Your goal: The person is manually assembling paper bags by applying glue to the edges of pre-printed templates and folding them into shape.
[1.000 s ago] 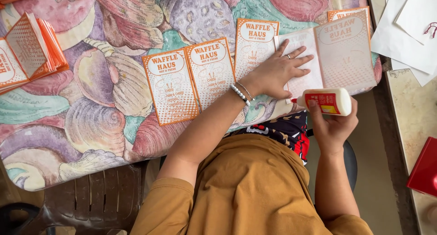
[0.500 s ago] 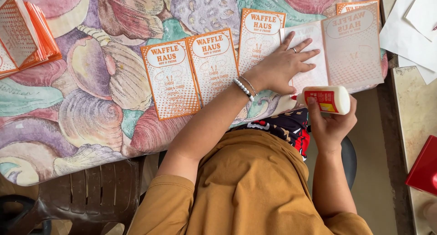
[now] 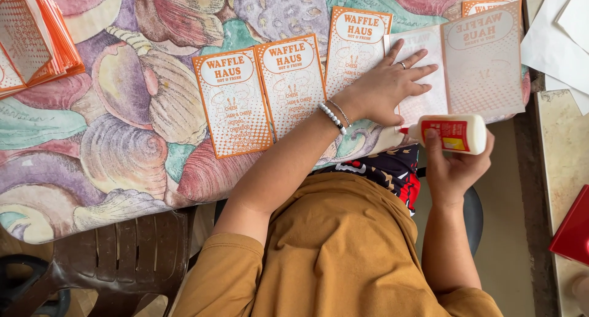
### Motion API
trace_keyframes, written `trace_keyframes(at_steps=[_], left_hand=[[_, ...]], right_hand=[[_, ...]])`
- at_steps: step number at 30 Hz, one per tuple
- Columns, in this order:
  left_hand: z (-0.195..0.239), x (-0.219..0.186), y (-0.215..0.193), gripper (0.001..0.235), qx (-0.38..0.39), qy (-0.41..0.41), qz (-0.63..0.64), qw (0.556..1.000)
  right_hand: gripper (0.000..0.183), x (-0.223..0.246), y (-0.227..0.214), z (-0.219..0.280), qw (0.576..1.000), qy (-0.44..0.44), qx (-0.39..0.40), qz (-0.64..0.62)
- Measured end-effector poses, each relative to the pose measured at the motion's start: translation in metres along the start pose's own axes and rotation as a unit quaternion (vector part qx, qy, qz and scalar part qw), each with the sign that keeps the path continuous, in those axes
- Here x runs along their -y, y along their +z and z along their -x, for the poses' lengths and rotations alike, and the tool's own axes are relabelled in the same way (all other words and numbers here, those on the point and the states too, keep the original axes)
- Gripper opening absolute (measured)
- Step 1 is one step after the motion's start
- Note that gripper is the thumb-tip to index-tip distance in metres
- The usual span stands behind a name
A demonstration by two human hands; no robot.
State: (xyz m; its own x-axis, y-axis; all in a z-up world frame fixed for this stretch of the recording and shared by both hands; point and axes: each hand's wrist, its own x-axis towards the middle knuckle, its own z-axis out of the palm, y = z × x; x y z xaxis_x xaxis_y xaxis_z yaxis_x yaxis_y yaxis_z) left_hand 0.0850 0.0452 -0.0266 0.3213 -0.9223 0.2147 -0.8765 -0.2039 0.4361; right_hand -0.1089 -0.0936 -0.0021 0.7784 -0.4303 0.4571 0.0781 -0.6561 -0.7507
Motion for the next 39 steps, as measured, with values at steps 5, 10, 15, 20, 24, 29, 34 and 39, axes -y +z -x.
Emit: trace_keyframes(at_steps=[5,10,15,20,24,29,34,39], left_hand=[[0.0,0.001,0.001,0.081,0.005,-0.001,-0.002,1.0],[0.001,0.001,0.001,0.076,-0.006,0.005,0.006,1.0],[0.001,0.001,-0.001,0.08,0.005,-0.001,0.021,1.0],[0.002,0.001,0.0,0.079,0.006,-0.001,0.013,1.0],[0.001,0.001,0.0,0.08,0.005,-0.002,0.008,1.0],[0.001,0.001,0.0,0.08,0.001,-0.001,0.012,1.0],[0.001,0.001,-0.001,0.079,0.01,-0.001,0.012,1.0],[0.001,0.002,-0.001,0.081,0.004,0.0,0.021,1.0]], right_hand=[[0.044,-0.004,-0.01,-0.008,1.0,0.0,-0.021,-0.015],[0.052,-0.003,-0.005,-0.001,1.0,0.001,-0.03,0.007],[0.044,-0.011,-0.012,-0.014,0.999,-0.019,-0.037,0.004],[0.042,-0.024,-0.02,-0.02,0.998,-0.034,-0.057,-0.011],[0.047,-0.017,-0.011,-0.009,0.999,-0.02,-0.039,-0.033],[0.047,-0.023,-0.015,-0.01,0.999,-0.027,-0.043,0.0],[0.044,-0.033,-0.023,-0.021,0.996,-0.027,-0.078,-0.025],[0.05,-0.023,-0.008,-0.006,0.997,-0.03,-0.056,-0.035]])
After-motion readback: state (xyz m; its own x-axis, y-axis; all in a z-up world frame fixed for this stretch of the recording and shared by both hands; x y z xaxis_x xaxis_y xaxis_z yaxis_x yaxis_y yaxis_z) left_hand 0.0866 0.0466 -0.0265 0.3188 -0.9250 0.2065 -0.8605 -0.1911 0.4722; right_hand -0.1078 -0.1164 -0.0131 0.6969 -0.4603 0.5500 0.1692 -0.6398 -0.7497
